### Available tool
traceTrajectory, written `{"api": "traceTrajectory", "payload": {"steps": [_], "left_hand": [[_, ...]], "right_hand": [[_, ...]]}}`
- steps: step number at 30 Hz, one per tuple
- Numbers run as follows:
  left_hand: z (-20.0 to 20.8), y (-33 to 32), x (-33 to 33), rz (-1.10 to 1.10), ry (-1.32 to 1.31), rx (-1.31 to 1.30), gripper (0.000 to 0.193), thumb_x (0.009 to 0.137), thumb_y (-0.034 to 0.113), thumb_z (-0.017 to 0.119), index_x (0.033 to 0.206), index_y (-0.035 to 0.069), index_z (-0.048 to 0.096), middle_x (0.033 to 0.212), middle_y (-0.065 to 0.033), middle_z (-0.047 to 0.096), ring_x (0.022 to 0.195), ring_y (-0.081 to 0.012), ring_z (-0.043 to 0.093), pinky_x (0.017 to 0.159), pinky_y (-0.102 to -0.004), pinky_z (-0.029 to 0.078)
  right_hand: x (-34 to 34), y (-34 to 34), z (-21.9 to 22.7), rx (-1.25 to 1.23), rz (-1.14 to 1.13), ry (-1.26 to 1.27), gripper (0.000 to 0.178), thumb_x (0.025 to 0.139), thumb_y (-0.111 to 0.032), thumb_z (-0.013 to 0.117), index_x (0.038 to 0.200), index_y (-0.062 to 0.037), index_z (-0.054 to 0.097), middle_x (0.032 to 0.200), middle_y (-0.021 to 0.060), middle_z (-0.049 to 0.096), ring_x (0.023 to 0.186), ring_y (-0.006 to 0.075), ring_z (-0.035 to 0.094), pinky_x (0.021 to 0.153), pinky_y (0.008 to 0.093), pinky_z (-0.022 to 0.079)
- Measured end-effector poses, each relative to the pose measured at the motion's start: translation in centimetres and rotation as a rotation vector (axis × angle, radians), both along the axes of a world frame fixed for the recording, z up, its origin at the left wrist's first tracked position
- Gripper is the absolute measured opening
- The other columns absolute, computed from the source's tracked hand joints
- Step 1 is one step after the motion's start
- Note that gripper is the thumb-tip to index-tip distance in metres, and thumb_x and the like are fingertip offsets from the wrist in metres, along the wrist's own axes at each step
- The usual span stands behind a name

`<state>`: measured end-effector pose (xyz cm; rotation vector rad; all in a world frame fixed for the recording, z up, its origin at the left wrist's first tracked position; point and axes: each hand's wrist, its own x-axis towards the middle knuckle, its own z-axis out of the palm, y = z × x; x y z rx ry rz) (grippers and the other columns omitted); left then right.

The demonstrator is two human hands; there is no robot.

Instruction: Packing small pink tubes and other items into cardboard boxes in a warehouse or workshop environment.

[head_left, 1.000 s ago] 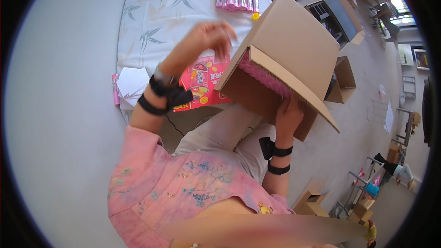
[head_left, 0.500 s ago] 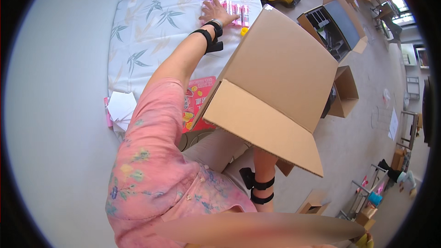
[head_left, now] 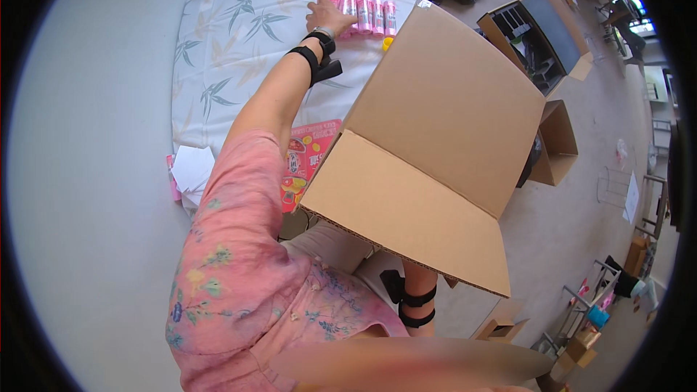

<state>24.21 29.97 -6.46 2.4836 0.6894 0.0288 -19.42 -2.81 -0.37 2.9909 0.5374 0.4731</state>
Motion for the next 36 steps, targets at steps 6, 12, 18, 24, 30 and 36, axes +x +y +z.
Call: {"api": "traceTrajectory", "payload": {"steps": [6, 12, 18, 24, 30, 36], "left_hand": [[0.3, 1.7, -1.2, 0.024, 0.07, 0.02, 0.136, 0.058, 0.04, 0.092, 0.158, 0.01, 0.006, 0.143, -0.0301, 0.042, 0.116, -0.0436, 0.062, 0.096, -0.0464, 0.054], [0.7, 1.5, -2.0, 0.015, 0.077, 0.072, 0.137, 0.058, 0.037, 0.092, 0.159, 0.016, 0.002, 0.144, -0.0302, 0.037, 0.117, -0.0474, 0.06, 0.096, -0.0486, 0.054], [1.1, 1.8, -2.3, -0.048, 0.1, 0.106, 0.141, 0.057, 0.039, 0.092, 0.16, 0.019, -0.002, 0.142, -0.0317, 0.039, 0.113, -0.0484, 0.062, 0.094, -0.0491, 0.055], [-0.1, 6.3, -4.0, -0.273, 0.06, 0.078, 0.136, 0.059, 0.033, 0.086, 0.161, 0.018, -0.003, 0.135, -0.0326, 0.044, 0.112, -0.0461, 0.062, 0.095, -0.0449, 0.054], [-0.5, 10.3, -9.5, -0.721, -0.004, 0.145, 0.128, 0.059, 0.021, 0.08, 0.162, 0.021, 0.005, 0.127, -0.0293, 0.05, 0.104, -0.0444, 0.061, 0.091, -0.0446, 0.054], [-2.2, 10.4, -15.8, -0.868, -0.066, 0.228, 0.12, 0.065, 0.02, 0.08, 0.161, 0.02, 0.008, 0.128, -0.0218, 0.054, 0.117, -0.0414, 0.054, 0.096, -0.0467, 0.051]], "right_hand": [[0.1, -0.4, -1.2, 0.229, -0.006, 0.137, 0.025, 0.097, -0.014, 0.056, 0.119, -0.0055, 0.065, 0.111, 0.0119, 0.067, 0.101, 0.0301, 0.065, 0.086, 0.0418, 0.053], [2.5, 1.1, 1.7, 0.076, 0.061, 0.023, 0.019, 0.094, -0.005, 0.058, 0.11, -0.0024, 0.067, 0.101, 0.0135, 0.068, 0.093, 0.0333, 0.066, 0.083, 0.0419, 0.053], [4.0, 1.7, 3.1, 0.141, 0.054, 0.125, 0.022, 0.09, -0.005, 0.063, 0.112, -0.0015, 0.068, 0.105, 0.0143, 0.068, 0.1, 0.0353, 0.064, 0.09, 0.0448, 0.05], [4.7, 1.7, 2.3, 0.458, 0.08, 0.1, 0.024, 0.089, -0.007, 0.065, 0.112, -0.0012, 0.068, 0.107, 0.0157, 0.068, 0.1, 0.0381, 0.063, 0.092, 0.0481, 0.048], [4.2, 2.2, 3.7, 0.334, -0.023, 0.193, 0.03, 0.087, -0.011, 0.067, 0.115, 0.0007, 0.066, 0.112, 0.021, 0.067, 0.106, 0.0435, 0.061, 0.096, 0.0513, 0.046], [4.8, 2.3, 3.8, 0.353, -0.066, 0.197, 0.031, 0.087, -0.009, 0.063, 0.115, 0.0033, 0.065, 0.113, 0.0249, 0.066, 0.107, 0.0473, 0.06, 0.096, 0.0534, 0.046]]}}
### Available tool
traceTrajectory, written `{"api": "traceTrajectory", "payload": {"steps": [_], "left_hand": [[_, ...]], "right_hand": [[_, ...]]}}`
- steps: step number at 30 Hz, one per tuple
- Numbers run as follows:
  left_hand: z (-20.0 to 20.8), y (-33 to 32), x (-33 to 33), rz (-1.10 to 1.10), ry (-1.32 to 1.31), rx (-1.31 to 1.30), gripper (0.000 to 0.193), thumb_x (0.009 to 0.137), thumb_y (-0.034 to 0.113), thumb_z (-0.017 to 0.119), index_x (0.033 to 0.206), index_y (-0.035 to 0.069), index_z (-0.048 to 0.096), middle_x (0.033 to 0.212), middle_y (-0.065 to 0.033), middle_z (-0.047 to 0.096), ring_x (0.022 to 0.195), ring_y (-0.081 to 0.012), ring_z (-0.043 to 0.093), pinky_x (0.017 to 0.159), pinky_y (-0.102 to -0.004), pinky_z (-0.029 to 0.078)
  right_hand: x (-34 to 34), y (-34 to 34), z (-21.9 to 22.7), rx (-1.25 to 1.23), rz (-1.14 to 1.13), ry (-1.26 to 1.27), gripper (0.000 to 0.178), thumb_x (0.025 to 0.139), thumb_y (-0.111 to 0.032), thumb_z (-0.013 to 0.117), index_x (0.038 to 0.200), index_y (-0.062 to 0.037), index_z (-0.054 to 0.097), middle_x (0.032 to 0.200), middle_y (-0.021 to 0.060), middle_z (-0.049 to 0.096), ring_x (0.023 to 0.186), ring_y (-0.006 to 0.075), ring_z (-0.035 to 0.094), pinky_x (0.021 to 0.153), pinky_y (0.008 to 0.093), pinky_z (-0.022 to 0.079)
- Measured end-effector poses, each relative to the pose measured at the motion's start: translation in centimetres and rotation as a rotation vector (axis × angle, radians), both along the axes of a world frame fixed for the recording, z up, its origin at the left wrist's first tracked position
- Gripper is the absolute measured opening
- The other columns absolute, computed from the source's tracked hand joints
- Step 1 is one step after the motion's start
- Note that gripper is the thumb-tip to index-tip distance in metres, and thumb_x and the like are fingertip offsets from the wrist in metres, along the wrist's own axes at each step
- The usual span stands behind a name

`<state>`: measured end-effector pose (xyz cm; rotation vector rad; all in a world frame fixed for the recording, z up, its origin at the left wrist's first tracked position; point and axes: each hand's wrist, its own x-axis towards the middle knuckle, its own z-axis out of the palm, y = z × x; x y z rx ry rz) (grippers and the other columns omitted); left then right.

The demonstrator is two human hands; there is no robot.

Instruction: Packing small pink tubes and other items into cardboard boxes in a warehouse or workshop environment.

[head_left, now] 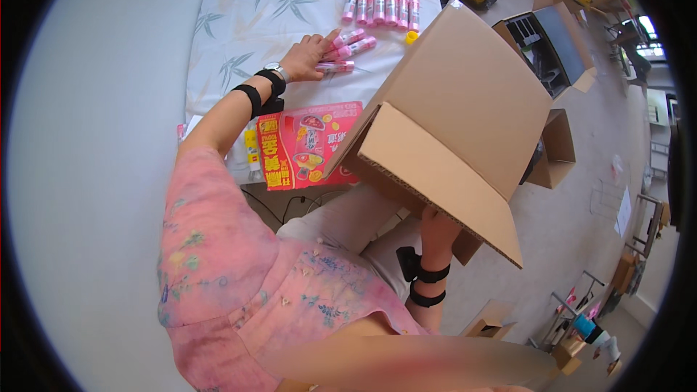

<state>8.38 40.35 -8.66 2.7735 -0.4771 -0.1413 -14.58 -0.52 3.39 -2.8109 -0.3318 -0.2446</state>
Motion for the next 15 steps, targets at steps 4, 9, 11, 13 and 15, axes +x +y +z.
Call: {"api": "traceTrajectory", "payload": {"steps": [4, 9, 11, 13, 15], "left_hand": [[-2.2, 0.4, -2.6, 0.082, -0.082, -0.024, 0.118, 0.069, 0.023, 0.081, 0.161, 0.019, 0.009, 0.127, -0.0207, 0.054, 0.118, -0.0397, 0.053, 0.095, -0.0494, 0.048], [-2.1, 0.1, -3.4, 0.158, -0.107, -0.066, 0.12, 0.067, 0.024, 0.083, 0.161, 0.014, 0.008, 0.119, -0.0197, 0.057, 0.112, -0.039, 0.056, 0.095, -0.049, 0.047], [-1.9, -0.1, -3.7, 0.201, -0.069, -0.09, 0.121, 0.065, 0.024, 0.084, 0.16, 0.011, 0.01, 0.113, -0.0196, 0.059, 0.108, -0.0389, 0.058, 0.095, -0.0478, 0.047], [-1.7, -0.4, -3.6, 0.27, -0.051, -0.066, 0.124, 0.062, 0.024, 0.084, 0.16, 0.011, 0.009, 0.106, -0.0199, 0.061, 0.101, -0.0391, 0.06, 0.088, -0.0487, 0.05], [-1.6, -0.4, -3.6, 0.296, -0.029, -0.053, 0.125, 0.061, 0.025, 0.084, 0.16, 0.01, 0.009, 0.105, -0.021, 0.062, 0.098, -0.0402, 0.062, 0.087, -0.0493, 0.051]], "right_hand": [[0.9, 0.7, 0.6, 0.054, -0.025, 0.002, 0.028, 0.088, -0.006, 0.06, 0.113, 0.005, 0.064, 0.108, 0.0273, 0.065, 0.103, 0.0483, 0.06, 0.092, 0.0537, 0.047], [1.7, 1.2, 1.4, 0.031, -0.039, -0.122, 0.015, 0.092, -0.002, 0.054, 0.102, 0.005, 0.063, 0.096, 0.0223, 0.066, 0.092, 0.0439, 0.062, 0.084, 0.0509, 0.047], [2.2, 1.1, 1.2, 0.052, -0.012, -0.179, 0.009, 0.095, -0.002, 0.053, 0.091, 0.0027, 0.059, 0.082, 0.0163, 0.064, 0.08, 0.0375, 0.062, 0.075, 0.0476, 0.048], [2.6, 0.9, 0.9, 0.034, -0.004, -0.202, 0.009, 0.095, -0.004, 0.054, 0.094, 0.0015, 0.061, 0.081, 0.0159, 0.065, 0.077, 0.0367, 0.064, 0.072, 0.0465, 0.049], [2.8, 0.9, 0.6, 0.015, 0.002, -0.228, 0.01, 0.096, -0.005, 0.055, 0.096, 0.0002, 0.063, 0.08, 0.0155, 0.066, 0.074, 0.0359, 0.065, 0.068, 0.0454, 0.05]]}}
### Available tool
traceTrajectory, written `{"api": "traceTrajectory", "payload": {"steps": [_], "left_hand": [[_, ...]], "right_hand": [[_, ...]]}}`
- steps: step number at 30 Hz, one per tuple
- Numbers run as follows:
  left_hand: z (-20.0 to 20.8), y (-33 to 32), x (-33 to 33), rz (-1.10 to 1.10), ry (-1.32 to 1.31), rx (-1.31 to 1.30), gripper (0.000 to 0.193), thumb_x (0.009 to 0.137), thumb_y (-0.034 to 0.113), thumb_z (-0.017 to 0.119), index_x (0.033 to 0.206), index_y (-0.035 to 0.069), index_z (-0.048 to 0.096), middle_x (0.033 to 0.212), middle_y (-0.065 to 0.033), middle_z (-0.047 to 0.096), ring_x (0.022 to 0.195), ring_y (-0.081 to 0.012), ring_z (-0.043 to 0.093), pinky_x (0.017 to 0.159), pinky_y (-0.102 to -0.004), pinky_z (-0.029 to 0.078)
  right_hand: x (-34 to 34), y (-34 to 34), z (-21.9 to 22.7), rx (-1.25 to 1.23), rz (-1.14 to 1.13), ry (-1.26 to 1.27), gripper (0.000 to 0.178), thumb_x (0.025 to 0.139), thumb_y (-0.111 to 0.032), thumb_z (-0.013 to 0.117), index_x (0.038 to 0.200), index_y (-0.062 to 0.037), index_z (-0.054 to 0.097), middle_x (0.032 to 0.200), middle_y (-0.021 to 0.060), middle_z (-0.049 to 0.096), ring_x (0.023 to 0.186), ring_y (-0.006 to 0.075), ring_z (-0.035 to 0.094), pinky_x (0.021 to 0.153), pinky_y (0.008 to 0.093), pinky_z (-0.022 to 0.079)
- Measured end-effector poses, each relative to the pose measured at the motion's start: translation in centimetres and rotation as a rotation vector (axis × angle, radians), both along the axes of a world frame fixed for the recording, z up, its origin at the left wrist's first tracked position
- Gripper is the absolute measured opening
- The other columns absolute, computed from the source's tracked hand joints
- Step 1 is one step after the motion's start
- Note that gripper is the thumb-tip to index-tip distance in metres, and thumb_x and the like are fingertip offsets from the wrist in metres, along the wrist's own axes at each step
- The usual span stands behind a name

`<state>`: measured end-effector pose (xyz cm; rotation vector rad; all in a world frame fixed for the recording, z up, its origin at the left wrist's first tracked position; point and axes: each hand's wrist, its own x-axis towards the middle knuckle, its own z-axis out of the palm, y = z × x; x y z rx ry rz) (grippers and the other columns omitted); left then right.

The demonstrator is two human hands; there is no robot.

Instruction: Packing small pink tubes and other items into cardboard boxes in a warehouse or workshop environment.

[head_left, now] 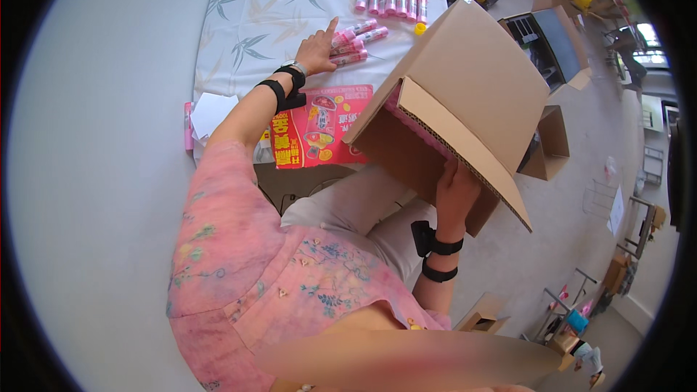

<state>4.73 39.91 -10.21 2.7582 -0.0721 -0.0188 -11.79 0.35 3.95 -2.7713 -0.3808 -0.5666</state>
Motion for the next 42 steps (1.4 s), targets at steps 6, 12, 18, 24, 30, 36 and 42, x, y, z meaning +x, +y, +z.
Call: {"api": "traceTrajectory", "payload": {"steps": [6, 12, 18, 24, 30, 36, 42], "left_hand": [[0.3, -0.9, -0.3, 0.094, 0.165, -0.121, 0.124, 0.06, 0.032, 0.082, 0.159, 0.008, 0.011, 0.112, -0.0274, 0.064, 0.101, -0.0399, 0.065, 0.088, -0.0466, 0.054], [-0.1, 2.0, -3.8, 0.152, 0.202, -0.388, 0.094, 0.061, 0.039, 0.082, 0.139, 0.0, 0.046, 0.109, -0.0231, 0.068, 0.095, -0.0313, 0.068, 0.084, -0.0389, 0.054], [6.7, 2.7, -12.2, 0.191, 0.485, -1.023, 0.05, 0.075, 0.029, 0.082, 0.115, 0.004, 0.064, 0.098, -0.0064, 0.069, 0.085, -0.0153, 0.066, 0.075, -0.0288, 0.052], [18.4, -4.9, -24.8, -0.044, 0.311, -1.144, 0.065, 0.079, 0.022, 0.078, 0.134, 0.002, 0.05, 0.106, -0.0056, 0.065, 0.086, -0.0115, 0.064, 0.078, -0.026, 0.052], [19.0, -13.3, -29.2, -0.166, -0.015, -0.736, 0.099, 0.064, 0.026, 0.083, 0.147, 0.001, 0.036, 0.132, -0.027, 0.052, 0.123, -0.0409, 0.054, 0.103, -0.045, 0.045], [16.7, -18.4, -26.8, -0.288, -0.078, -0.487, 0.109, 0.065, 0.034, 0.086, 0.153, 0.002, 0.029, 0.139, -0.029, 0.037, 0.13, -0.0447, 0.042, 0.11, -0.0448, 0.04], [15.3, -19.1, -24.9, -0.289, 0.182, -1.124, 0.075, 0.094, 0.031, 0.071, 0.15, -0.002, 0.035, 0.135, -0.0175, 0.055, 0.123, -0.0257, 0.057, 0.104, -0.0382, 0.048]], "right_hand": [[-0.2, -0.6, 0.2, -0.038, 0.005, -0.036, 0.027, 0.097, -0.007, 0.055, 0.122, -0.0064, 0.066, 0.082, 0.0169, 0.068, 0.068, 0.0341, 0.068, 0.06, 0.0406, 0.053], [-2.4, 1.5, 3.0, 0.082, -0.051, 0.122, 0.036, 0.099, -0.01, 0.056, 0.135, -0.0111, 0.061, 0.081, 0.016, 0.068, 0.067, 0.0298, 0.066, 0.061, 0.0357, 0.052], [-6.0, 5.0, 2.3, 0.404, 0.162, 0.065, 0.036, 0.101, -0.013, 0.058, 0.137, -0.0115, 0.06, 0.085, 0.0137, 0.069, 0.073, 0.0205, 0.067, 0.068, 0.0336, 0.053], [-9.5, 11.0, 0.5, 1.079, 0.358, 0.66, 0.053, 0.095, -0.025, 0.07, 0.141, -0.0076, 0.051, 0.121, 0.0098, 0.067, 0.103, 0.0208, 0.067, 0.092, 0.0368, 0.052], [-11.5, 11.8, 1.5, 1.762, 0.315, 0.913, 0.043, 0.09, -0.019, 0.075, 0.127, -0.0094, 0.055, 0.11, -0.001, 0.062, 0.096, 0.0147, 0.064, 0.084, 0.032, 0.053], [-10.4, 6.4, -1.6, 2.062, 0.087, 0.767, 0.036, 0.093, -0.016, 0.073, 0.125, -0.0093, 0.06, 0.114, 0.0026, 0.067, 0.104, 0.0166, 0.066, 0.089, 0.0334, 0.054], [-10.1, 2.4, -1.5, 2.348, 0.253, 0.705, 0.041, 0.096, -0.022, 0.069, 0.129, -0.0035, 0.054, 0.126, 0.012, 0.063, 0.121, 0.0287, 0.059, 0.103, 0.0447, 0.05]]}}
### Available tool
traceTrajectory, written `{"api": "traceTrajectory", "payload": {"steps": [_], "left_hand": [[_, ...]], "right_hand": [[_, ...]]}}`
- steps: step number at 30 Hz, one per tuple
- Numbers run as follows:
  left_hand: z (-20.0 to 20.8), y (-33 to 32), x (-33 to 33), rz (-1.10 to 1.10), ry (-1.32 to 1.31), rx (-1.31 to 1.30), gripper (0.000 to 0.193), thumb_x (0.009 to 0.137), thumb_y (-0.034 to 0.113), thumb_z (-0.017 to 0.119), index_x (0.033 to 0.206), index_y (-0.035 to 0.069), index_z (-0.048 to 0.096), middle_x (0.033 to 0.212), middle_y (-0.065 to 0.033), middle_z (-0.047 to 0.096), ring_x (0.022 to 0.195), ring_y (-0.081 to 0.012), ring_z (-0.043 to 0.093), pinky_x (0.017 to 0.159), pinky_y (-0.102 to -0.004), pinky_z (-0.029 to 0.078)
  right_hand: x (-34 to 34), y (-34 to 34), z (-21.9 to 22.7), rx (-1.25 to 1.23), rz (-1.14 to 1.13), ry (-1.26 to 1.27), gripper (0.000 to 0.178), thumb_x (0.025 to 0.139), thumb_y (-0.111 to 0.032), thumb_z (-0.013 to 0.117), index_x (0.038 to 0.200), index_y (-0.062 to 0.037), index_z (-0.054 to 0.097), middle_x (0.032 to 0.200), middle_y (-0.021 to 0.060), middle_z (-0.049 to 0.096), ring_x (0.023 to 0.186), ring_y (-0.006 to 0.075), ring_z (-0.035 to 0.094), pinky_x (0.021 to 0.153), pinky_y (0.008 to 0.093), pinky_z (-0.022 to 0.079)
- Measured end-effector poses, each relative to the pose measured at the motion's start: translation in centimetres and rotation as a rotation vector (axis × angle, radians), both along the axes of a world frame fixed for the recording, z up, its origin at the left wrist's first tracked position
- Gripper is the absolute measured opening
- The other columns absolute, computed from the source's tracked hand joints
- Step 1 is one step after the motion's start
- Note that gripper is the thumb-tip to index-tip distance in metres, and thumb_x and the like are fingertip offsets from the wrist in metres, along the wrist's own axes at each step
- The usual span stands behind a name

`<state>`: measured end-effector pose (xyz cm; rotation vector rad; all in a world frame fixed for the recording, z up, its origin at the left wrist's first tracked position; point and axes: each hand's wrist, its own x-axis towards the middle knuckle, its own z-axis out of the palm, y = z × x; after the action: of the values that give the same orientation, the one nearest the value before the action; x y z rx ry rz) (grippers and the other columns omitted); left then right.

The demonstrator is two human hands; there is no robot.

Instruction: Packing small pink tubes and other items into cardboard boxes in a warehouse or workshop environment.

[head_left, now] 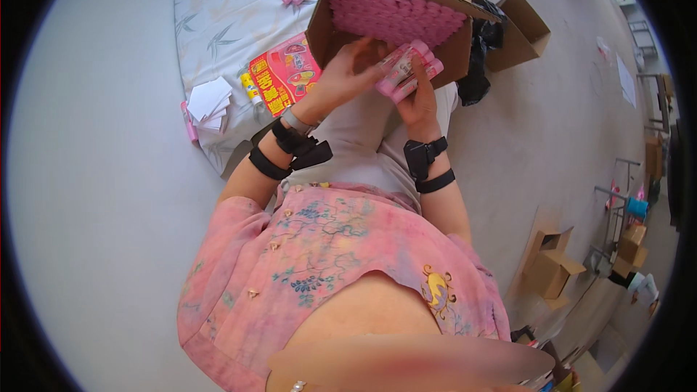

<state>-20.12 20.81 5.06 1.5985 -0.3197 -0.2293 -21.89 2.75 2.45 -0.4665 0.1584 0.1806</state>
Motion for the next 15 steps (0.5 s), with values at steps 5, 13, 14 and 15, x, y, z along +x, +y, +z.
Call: {"api": "traceTrajectory", "payload": {"steps": [5, 13, 14, 15], "left_hand": [[2.0, 0.2, -0.4, -0.047, 0.388, -0.121, 0.059, 0.096, 0.021, 0.067, 0.142, -0.006, 0.042, 0.128, -0.0162, 0.059, 0.112, -0.0224, 0.064, 0.091, -0.0323, 0.057], [1.1, 0.1, -0.5, 0.007, 0.49, -0.246, 0.039, 0.097, 0.014, 0.064, 0.127, -0.007, 0.052, 0.126, -0.0173, 0.061, 0.11, -0.0245, 0.065, 0.095, -0.0356, 0.057], [0.3, 0.4, -0.4, -0.014, 0.536, -0.373, 0.038, 0.098, 0.013, 0.062, 0.129, -0.007, 0.051, 0.127, -0.0175, 0.061, 0.111, -0.0257, 0.065, 0.098, -0.0363, 0.056], [-0.2, 0.6, -0.3, -0.035, 0.581, -0.5, 0.037, 0.099, 0.012, 0.06, 0.13, -0.007, 0.051, 0.128, -0.0178, 0.06, 0.112, -0.027, 0.065, 0.101, -0.0371, 0.055]], "right_hand": [[-0.1, -1.2, -0.6, 0.088, -0.072, -0.065, 0.054, 0.098, -0.027, 0.066, 0.14, -0.0021, 0.043, 0.139, 0.0169, 0.054, 0.137, 0.0366, 0.046, 0.113, 0.0523, 0.041], [0.2, -1.5, -1.3, 0.122, -0.061, -0.128, 0.056, 0.096, -0.031, 0.067, 0.141, -0.0056, 0.044, 0.146, 0.0206, 0.048, 0.142, 0.0407, 0.038, 0.115, 0.0621, 0.035], [0.3, -1.6, -1.6, 0.126, -0.061, -0.13, 0.056, 0.096, -0.031, 0.067, 0.141, -0.0056, 0.044, 0.146, 0.0206, 0.048, 0.142, 0.0407, 0.038, 0.115, 0.0621, 0.035], [0.4, -1.7, -1.9, 0.156, -0.06, -0.117, 0.057, 0.096, -0.03, 0.067, 0.142, -0.0055, 0.044, 0.146, 0.0202, 0.048, 0.142, 0.0408, 0.039, 0.114, 0.0614, 0.037]]}}
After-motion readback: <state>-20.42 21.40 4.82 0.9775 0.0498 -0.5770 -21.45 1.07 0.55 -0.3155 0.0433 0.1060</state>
